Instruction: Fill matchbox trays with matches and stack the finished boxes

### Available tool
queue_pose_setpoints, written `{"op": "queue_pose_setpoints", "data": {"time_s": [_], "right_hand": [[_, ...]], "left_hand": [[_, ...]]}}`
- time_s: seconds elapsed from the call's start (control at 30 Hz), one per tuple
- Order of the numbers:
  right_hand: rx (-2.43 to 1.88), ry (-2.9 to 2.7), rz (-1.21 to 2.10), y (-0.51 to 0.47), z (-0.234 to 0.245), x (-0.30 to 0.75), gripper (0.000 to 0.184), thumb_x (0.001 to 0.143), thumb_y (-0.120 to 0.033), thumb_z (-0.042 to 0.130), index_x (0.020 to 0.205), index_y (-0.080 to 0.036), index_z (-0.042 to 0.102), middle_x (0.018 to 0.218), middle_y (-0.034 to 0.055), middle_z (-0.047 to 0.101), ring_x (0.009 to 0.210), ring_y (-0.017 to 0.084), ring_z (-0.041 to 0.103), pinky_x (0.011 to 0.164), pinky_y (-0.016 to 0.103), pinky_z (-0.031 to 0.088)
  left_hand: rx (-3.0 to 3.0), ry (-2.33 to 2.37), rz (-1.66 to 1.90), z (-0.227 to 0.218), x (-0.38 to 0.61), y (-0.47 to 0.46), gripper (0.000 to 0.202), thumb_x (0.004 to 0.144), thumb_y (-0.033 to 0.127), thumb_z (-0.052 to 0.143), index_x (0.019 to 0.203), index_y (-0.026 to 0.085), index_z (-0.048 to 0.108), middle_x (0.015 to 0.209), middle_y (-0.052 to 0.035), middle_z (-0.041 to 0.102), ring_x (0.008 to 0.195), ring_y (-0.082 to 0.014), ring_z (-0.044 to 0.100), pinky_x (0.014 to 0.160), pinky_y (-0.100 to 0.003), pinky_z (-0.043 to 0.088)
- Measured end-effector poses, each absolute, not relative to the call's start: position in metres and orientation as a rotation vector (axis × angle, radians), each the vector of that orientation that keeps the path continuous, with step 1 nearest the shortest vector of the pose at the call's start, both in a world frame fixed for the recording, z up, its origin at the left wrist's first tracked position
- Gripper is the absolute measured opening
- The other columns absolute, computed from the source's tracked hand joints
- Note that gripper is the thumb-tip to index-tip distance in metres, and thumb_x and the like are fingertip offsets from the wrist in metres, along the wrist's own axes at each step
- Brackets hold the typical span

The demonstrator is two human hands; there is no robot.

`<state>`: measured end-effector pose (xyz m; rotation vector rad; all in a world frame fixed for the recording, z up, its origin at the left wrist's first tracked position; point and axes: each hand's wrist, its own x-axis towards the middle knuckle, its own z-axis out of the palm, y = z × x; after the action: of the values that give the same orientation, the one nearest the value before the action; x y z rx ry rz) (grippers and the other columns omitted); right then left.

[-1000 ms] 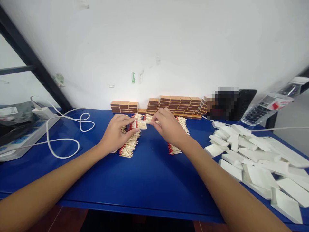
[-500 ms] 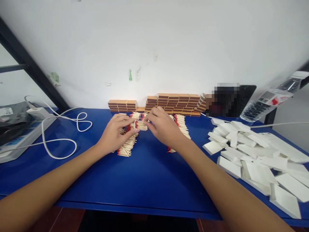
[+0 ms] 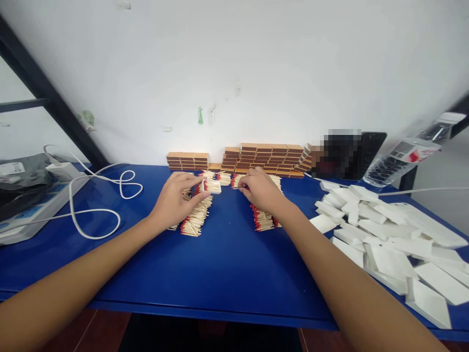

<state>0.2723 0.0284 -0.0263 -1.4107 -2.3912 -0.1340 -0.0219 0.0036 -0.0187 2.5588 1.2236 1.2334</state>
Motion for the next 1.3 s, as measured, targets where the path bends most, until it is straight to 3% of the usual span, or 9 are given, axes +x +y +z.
{"op": "queue_pose_setpoints", "data": {"time_s": [0.5, 0.9, 1.3], "right_hand": [[-1.425, -2.393, -0.096, 0.029, -0.029, 0.270, 0.018, 0.100, -0.023, 0.060, 0.101, -0.018, 0.077, 0.101, 0.0150, 0.071, 0.101, 0.032, 0.057, 0.089, 0.044, 0.043], [-1.405, -2.409, -0.067, 0.027, -0.026, 0.267, 0.020, 0.102, -0.025, 0.062, 0.082, -0.020, 0.067, 0.090, 0.0116, 0.067, 0.095, 0.029, 0.055, 0.084, 0.042, 0.041], [-1.050, -2.138, -0.022, -0.012, -0.004, 0.223, 0.011, 0.104, -0.024, 0.063, 0.093, -0.024, 0.063, 0.095, 0.0083, 0.067, 0.097, 0.029, 0.055, 0.086, 0.044, 0.045]], "left_hand": [[2.559, 1.227, 1.186, -0.019, -0.022, 0.002, 0.040, 0.096, 0.046, 0.083, 0.130, 0.024, 0.081, 0.117, -0.0080, 0.082, 0.115, -0.0299, 0.067, 0.105, -0.051, 0.052], [2.562, 1.209, 1.176, -0.021, -0.023, 0.004, 0.040, 0.097, 0.048, 0.081, 0.131, 0.027, 0.081, 0.116, -0.0084, 0.081, 0.114, -0.0306, 0.066, 0.104, -0.052, 0.051], [2.579, 1.135, 1.194, -0.020, -0.022, 0.001, 0.037, 0.095, 0.048, 0.083, 0.126, 0.026, 0.082, 0.114, -0.0081, 0.080, 0.113, -0.0298, 0.065, 0.103, -0.050, 0.052]]}}
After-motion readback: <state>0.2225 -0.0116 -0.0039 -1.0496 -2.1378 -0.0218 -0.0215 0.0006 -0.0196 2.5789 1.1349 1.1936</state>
